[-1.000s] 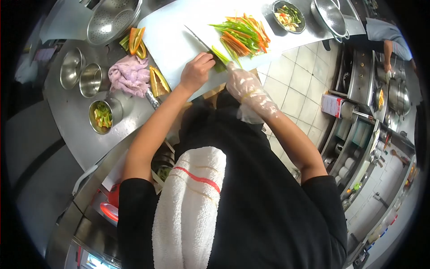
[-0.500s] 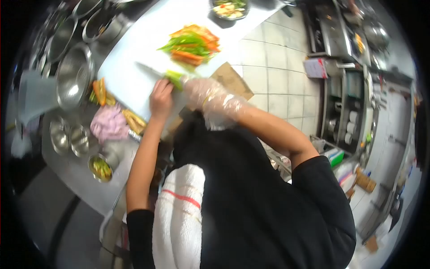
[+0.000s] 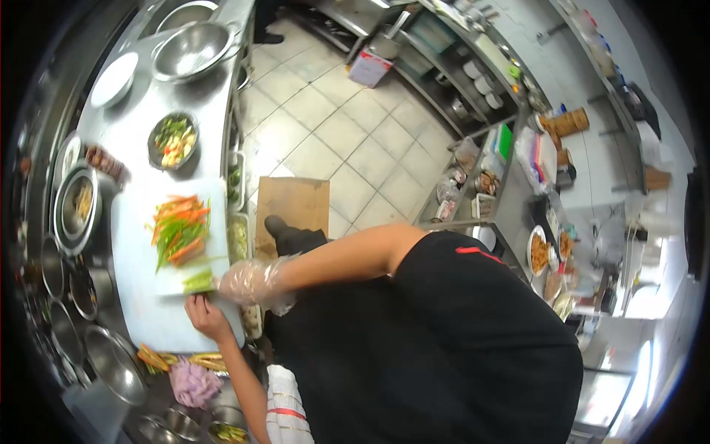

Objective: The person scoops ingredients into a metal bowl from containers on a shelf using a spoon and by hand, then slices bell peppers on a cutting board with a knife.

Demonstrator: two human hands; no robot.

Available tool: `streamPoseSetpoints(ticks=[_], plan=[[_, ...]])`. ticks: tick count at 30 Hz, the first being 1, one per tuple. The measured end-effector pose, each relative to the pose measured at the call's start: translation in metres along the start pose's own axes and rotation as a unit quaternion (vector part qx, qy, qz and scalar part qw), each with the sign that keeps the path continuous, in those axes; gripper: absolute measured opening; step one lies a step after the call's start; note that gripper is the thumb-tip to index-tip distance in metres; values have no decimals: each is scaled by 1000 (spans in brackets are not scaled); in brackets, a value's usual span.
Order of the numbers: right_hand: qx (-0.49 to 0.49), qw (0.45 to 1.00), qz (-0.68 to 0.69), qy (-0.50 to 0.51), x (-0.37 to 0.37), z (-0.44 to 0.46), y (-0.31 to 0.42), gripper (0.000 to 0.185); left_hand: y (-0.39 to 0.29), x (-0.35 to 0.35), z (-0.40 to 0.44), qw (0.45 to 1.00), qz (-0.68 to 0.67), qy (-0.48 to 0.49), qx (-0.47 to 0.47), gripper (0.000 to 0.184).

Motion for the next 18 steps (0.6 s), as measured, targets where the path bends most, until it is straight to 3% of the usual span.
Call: streamPoseSetpoints(ticks=[2,4,5,7,8,10,12,14,18], plan=[[40,998,45,-16,-12,12,-3,23,0,0,0,1000,-6,-1,19,13],[73,977,86,183,-14,26,-1,23,-2,0,0,1000,-2,-1,30,13],[79,978,84,172,-21,20,-3,23,0,1,-1,1000,2,2,10,13],[-30,976,100,190,-32,5,5,19,4,0,-1,1000,6,-2,-6,14],[-26,977,95,187,-19,7,3,19,6,0,-1,1000,9,-1,-7,14],[78,991,58,89,18,10,-3,16,4,3,-3,1000,9,2,-4,14],[73,996,49,33,0,14,2,15,4,1,0,1000,-4,-2,-9,14],[111,977,124,132,-9,20,2,16,2,-1,0,1000,-10,5,1,14],[50,980,124,147,-3,35,-19,11,0,-1,2,1000,-16,7,11,15]])
Point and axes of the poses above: each hand's wrist, its own z-axis towards the middle knuckle, its own x-axis out of the palm, y = z × x, the point moved 4 cm from there along z, towards the middle knuckle, and after that the axes turned 11 degrees about y, right-handed, at the moved point
